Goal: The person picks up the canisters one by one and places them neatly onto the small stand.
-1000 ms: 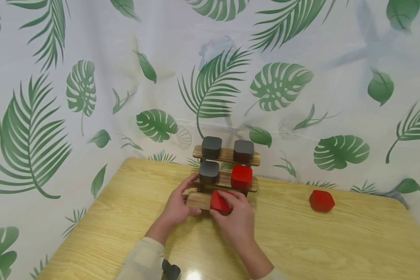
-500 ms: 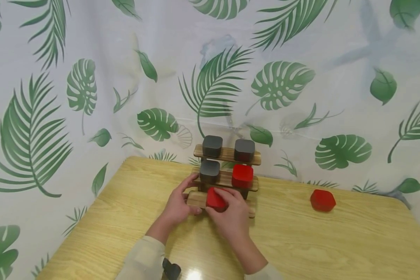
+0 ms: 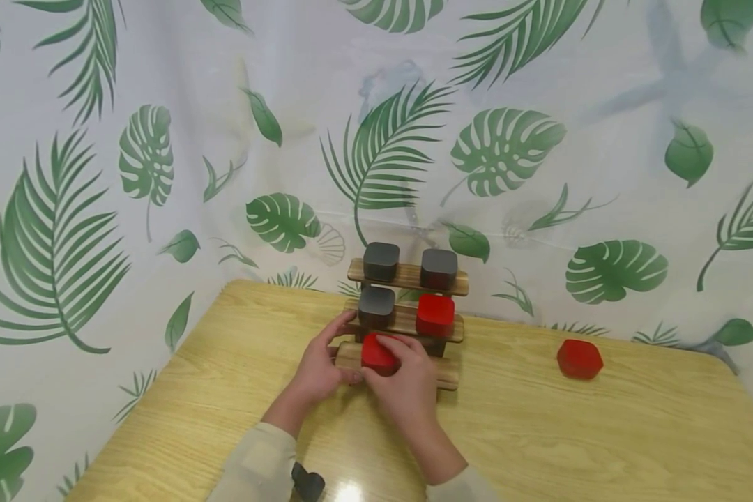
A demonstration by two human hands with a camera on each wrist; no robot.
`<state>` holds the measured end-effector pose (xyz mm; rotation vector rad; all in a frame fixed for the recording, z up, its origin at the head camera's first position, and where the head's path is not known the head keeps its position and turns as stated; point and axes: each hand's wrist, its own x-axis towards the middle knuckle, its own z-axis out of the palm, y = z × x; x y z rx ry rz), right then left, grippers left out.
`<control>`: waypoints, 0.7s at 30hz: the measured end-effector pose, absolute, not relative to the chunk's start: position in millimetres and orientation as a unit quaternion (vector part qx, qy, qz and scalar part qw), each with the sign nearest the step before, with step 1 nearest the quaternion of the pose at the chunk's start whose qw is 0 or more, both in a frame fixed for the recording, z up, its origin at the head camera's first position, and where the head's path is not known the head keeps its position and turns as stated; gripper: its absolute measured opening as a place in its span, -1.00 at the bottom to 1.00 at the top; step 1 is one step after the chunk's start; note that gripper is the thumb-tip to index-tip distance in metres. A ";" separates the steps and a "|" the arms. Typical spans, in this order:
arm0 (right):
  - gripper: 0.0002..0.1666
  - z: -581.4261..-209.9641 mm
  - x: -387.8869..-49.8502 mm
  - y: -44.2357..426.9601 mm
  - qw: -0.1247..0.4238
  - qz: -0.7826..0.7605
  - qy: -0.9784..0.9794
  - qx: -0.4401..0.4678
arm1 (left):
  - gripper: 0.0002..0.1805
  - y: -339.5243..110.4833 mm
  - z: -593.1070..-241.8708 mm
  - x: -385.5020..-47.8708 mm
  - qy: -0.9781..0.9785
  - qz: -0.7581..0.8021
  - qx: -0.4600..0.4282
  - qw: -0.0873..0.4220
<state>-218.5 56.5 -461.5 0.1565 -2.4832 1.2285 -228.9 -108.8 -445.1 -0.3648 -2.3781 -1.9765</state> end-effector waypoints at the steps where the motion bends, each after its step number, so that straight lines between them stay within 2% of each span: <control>1: -0.36 -462.0 -218.8 55.8 0.182 0.436 -0.880 0.054 | 0.07 -108.6 -444.8 -228.6 -0.764 -0.635 -0.119 0.016; 12: -0.35 -464.0 -219.5 46.7 0.173 0.450 -0.876 0.033 | 0.07 -109.3 -453.2 -232.8 -0.750 -0.647 -0.132 0.022; 21: -0.36 -463.8 -220.6 42.9 0.173 0.450 -0.876 0.023 | 0.16 -109.7 -486.2 -252.1 -0.767 -0.628 -0.124 0.031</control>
